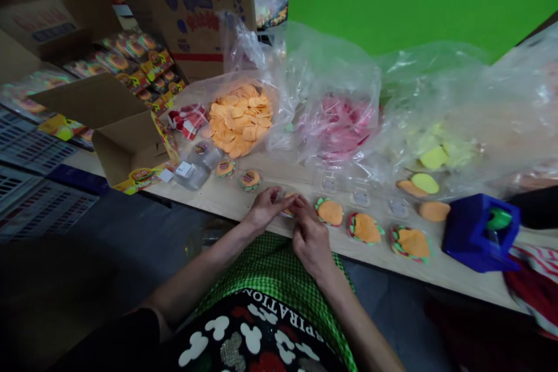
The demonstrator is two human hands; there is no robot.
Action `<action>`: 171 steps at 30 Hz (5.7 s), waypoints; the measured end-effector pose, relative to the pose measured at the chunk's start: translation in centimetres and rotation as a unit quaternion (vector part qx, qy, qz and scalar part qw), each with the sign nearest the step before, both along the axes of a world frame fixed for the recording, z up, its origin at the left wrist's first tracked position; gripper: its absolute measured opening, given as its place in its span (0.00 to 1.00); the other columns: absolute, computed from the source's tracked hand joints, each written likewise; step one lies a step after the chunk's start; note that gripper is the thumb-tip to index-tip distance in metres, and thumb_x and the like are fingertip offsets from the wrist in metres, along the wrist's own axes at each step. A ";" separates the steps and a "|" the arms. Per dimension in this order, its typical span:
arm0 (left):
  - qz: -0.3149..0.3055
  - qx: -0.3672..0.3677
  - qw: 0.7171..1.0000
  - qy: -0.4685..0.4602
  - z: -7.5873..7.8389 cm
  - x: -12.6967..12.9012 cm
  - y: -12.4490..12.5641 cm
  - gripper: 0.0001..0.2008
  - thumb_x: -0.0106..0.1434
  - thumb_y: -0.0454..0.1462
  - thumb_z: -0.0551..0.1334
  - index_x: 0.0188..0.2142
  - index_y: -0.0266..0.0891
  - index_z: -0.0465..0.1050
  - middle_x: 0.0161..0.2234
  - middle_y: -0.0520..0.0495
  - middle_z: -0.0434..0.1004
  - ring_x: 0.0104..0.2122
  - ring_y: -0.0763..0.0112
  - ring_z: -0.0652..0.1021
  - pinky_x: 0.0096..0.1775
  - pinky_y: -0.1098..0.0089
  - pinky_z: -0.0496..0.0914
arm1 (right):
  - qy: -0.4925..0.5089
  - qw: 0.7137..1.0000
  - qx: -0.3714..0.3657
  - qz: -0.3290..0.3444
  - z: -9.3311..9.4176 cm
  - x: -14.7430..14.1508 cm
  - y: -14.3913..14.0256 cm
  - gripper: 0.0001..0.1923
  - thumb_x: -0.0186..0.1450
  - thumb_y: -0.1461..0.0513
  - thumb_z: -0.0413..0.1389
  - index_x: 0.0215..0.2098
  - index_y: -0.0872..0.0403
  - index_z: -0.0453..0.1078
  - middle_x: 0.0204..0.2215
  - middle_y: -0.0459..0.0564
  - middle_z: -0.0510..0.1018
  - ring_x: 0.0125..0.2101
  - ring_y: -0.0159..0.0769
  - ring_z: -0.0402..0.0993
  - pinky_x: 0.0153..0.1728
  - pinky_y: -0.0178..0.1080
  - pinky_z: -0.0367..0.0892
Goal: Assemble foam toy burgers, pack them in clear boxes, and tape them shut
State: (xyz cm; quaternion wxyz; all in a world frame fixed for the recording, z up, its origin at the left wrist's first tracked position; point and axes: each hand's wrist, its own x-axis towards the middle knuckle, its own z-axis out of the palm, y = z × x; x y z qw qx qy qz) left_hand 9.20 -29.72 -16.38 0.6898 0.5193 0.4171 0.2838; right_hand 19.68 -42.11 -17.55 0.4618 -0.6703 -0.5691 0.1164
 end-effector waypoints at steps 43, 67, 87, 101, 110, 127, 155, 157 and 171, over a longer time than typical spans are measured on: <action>-0.088 0.170 0.981 -0.029 5.2 -1.0 -3.9 0.17 0.57 0.40 0.68 0.44 0.39 0.69 0.42 0.46 0.71 0.40 0.70 0.74 0.41 0.72 0.70 | 0.168 0.975 -0.042 -0.136 6.0 1.6 3.2 0.18 0.63 0.51 0.50 0.19 0.50 0.59 0.16 0.42 0.63 0.20 0.33 0.59 0.24 0.37 0.54; 0.030 0.047 0.995 -0.084 3.1 -0.3 -5.2 0.15 0.57 0.45 0.70 0.36 0.35 0.75 0.31 0.49 0.77 0.31 0.73 0.74 0.36 0.72 0.69 | 0.290 0.932 0.018 -0.216 2.9 3.7 4.1 0.13 0.60 0.54 0.52 0.21 0.51 0.61 0.17 0.42 0.65 0.21 0.33 0.60 0.22 0.36 0.56; -0.031 0.171 0.985 0.018 4.0 0.1 -2.1 0.10 0.59 0.42 0.65 0.28 0.36 0.73 0.23 0.52 0.73 0.24 0.75 0.70 0.29 0.74 0.64 | 0.053 0.980 -0.009 -0.189 4.5 0.4 3.0 0.16 0.65 0.56 0.47 0.20 0.49 0.57 0.15 0.43 0.64 0.19 0.33 0.61 0.24 0.37 0.53; -0.213 0.034 0.973 0.080 2.1 -6.9 -5.7 0.12 0.57 0.42 0.68 0.30 0.33 0.79 0.27 0.48 0.79 0.28 0.72 0.74 0.35 0.72 0.66 | 0.186 0.972 -0.140 -0.044 -0.3 -4.9 -5.9 0.18 0.74 0.50 0.42 0.32 0.50 0.61 0.26 0.45 0.69 0.27 0.36 0.66 0.30 0.38 0.62; -0.272 0.003 0.959 0.081 1.0 -7.6 -7.9 0.10 0.59 0.40 0.67 0.36 0.35 0.76 0.32 0.48 0.79 0.31 0.72 0.74 0.36 0.72 0.66 | 0.000 0.954 -0.235 0.185 1.3 -1.2 -8.7 0.19 0.77 0.52 0.38 0.32 0.50 0.59 0.31 0.50 0.68 0.32 0.39 0.65 0.35 0.41 0.63; -0.282 0.196 0.932 0.119 1.1 -7.3 -8.1 0.05 0.61 0.37 0.65 0.30 0.37 0.76 0.32 0.48 0.80 0.33 0.70 0.77 0.39 0.70 0.69 | 0.000 0.965 -0.169 0.199 1.5 -2.3 -7.4 0.14 0.74 0.58 0.41 0.30 0.50 0.54 0.26 0.46 0.64 0.27 0.35 0.59 0.28 0.38 0.56; -0.133 -0.152 0.978 -0.046 6.1 0.7 -5.0 0.26 0.48 0.42 0.76 0.44 0.40 0.69 0.40 0.48 0.79 0.34 0.66 0.80 0.29 0.71 0.75 | 0.197 0.792 -0.240 -0.525 6.4 22.9 -14.3 0.11 0.52 0.67 0.57 0.35 0.57 0.75 0.21 0.52 0.75 0.22 0.38 0.71 0.22 0.36 0.60; -0.126 -0.158 0.977 -0.062 6.2 1.0 -5.2 0.26 0.49 0.41 0.76 0.44 0.40 0.69 0.39 0.49 0.78 0.35 0.67 0.80 0.30 0.70 0.76 | 0.236 0.788 -0.244 -0.513 5.9 24.1 -14.4 0.04 0.54 0.67 0.58 0.29 0.58 0.73 0.16 0.51 0.73 0.17 0.36 0.69 0.18 0.35 0.57; -0.121 -0.183 0.973 -0.077 4.8 1.4 -5.4 0.24 0.52 0.41 0.75 0.45 0.39 0.70 0.41 0.48 0.78 0.36 0.68 0.80 0.34 0.70 0.77 | 0.369 0.805 -0.073 -0.459 3.9 21.6 -15.5 0.12 0.55 0.62 0.62 0.28 0.51 0.61 0.21 0.46 0.71 0.24 0.38 0.77 0.29 0.42 0.77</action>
